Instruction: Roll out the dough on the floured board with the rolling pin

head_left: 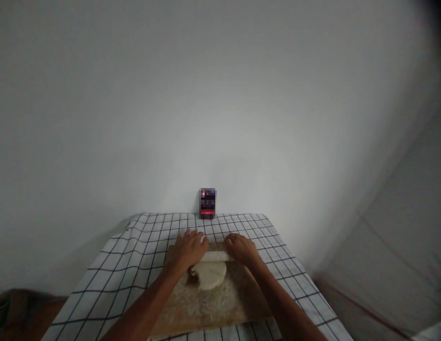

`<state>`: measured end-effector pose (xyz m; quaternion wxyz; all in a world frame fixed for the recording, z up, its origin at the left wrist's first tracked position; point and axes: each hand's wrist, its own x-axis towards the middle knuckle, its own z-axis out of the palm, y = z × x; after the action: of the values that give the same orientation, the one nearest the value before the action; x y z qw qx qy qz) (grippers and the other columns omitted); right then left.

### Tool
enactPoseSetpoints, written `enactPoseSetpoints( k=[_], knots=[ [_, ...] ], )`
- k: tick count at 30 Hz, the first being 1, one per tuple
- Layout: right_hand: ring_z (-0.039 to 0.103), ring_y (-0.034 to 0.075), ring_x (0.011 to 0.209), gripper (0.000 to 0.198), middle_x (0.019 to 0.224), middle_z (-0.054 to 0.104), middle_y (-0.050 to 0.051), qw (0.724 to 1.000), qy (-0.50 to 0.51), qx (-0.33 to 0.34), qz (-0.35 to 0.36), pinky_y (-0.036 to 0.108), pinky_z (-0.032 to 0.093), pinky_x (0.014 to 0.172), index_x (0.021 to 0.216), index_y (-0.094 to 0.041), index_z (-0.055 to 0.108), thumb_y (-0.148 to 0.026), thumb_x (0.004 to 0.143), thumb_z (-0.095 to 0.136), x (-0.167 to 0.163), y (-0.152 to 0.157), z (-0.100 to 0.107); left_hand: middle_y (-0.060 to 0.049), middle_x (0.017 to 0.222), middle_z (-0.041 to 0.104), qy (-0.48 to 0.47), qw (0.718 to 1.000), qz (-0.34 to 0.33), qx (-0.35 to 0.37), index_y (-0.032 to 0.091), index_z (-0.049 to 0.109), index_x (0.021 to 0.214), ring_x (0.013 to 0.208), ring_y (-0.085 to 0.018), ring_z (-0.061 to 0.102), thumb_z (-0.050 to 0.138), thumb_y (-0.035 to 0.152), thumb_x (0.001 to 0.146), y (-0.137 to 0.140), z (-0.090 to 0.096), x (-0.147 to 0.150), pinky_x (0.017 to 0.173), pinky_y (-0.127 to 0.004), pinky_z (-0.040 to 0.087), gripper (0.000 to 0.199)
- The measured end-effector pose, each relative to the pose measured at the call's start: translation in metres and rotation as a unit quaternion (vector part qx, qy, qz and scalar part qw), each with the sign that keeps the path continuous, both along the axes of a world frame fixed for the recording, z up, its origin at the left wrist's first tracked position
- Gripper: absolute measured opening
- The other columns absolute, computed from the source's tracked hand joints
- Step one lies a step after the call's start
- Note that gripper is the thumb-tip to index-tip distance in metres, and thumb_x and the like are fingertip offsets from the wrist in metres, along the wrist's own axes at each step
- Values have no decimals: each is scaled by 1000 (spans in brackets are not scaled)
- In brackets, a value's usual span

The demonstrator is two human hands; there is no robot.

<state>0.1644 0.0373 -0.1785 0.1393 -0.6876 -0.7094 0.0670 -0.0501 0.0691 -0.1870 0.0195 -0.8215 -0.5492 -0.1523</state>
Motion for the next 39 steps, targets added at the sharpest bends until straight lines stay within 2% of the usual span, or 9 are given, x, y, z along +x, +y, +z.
enactPoseSetpoints(
  k=[6,11,17,21,24,28,32,35,39],
  knots=[
    [69,23,122,40,128,77,11,996,-25,84,9,35,51,105,109,-24,77,-28,108,38,-4,-30,-7,-14,148,70,-18,996,0,83,23,74,132,149,-39,53,47,36,105,-33,-2,-3,125,-67,36,40],
    [58,28,141,42,144,70,9,992,-29,119,11,47,43,118,120,-24,77,-33,110,37,-13,-73,-7,-10,147,71,-35,997,2,74,24,71,138,147,-36,56,41,41,107,-71,-2,-6,125,-63,40,47],
    [54,27,147,46,155,61,11,991,-24,135,4,48,40,122,134,-20,72,-33,111,34,-23,-118,-27,-5,158,62,-35,989,-37,140,26,60,151,149,-30,54,39,44,108,-115,-18,-21,125,-53,44,51],
    [54,27,147,45,156,60,12,990,-9,141,7,50,40,122,139,-21,69,-34,111,36,-24,-129,-37,-5,156,64,-27,980,-64,186,27,59,152,146,-29,58,41,43,108,-125,-24,-26,122,-52,48,50],
    [54,28,146,44,153,63,11,990,-5,141,15,51,40,122,136,-22,71,-33,111,36,-23,-120,-31,-7,149,70,-32,983,-59,169,25,65,145,138,-29,65,40,42,108,-119,-20,-24,117,-51,51,48],
    [55,29,145,40,148,67,9,992,-11,128,12,52,40,121,124,-23,76,-30,109,39,-21,-94,-11,-13,142,74,-38,991,-48,117,20,70,138,130,-31,69,39,42,108,-100,-5,-15,111,-52,54,48],
    [63,25,135,39,136,75,8,995,0,104,12,39,44,116,113,-22,79,-25,107,41,-16,-61,0,-18,135,76,-4,997,-49,55,15,72,131,129,-33,68,40,37,108,-71,12,-7,114,-56,49,45],
    [62,23,135,39,137,74,9,997,1,80,22,37,44,116,120,-23,78,-25,106,42,-11,-36,-1,-19,142,73,18,999,-35,22,16,70,135,138,-38,61,45,36,107,-45,16,-1,118,-66,42,43],
    [60,26,136,41,139,72,10,999,0,32,-12,47,46,113,120,-24,75,-33,108,37,-7,-13,-6,-18,156,62,28,999,1,-34,19,65,144,150,-40,50,42,44,108,-15,13,4,121,-72,34,49]
  ],
)
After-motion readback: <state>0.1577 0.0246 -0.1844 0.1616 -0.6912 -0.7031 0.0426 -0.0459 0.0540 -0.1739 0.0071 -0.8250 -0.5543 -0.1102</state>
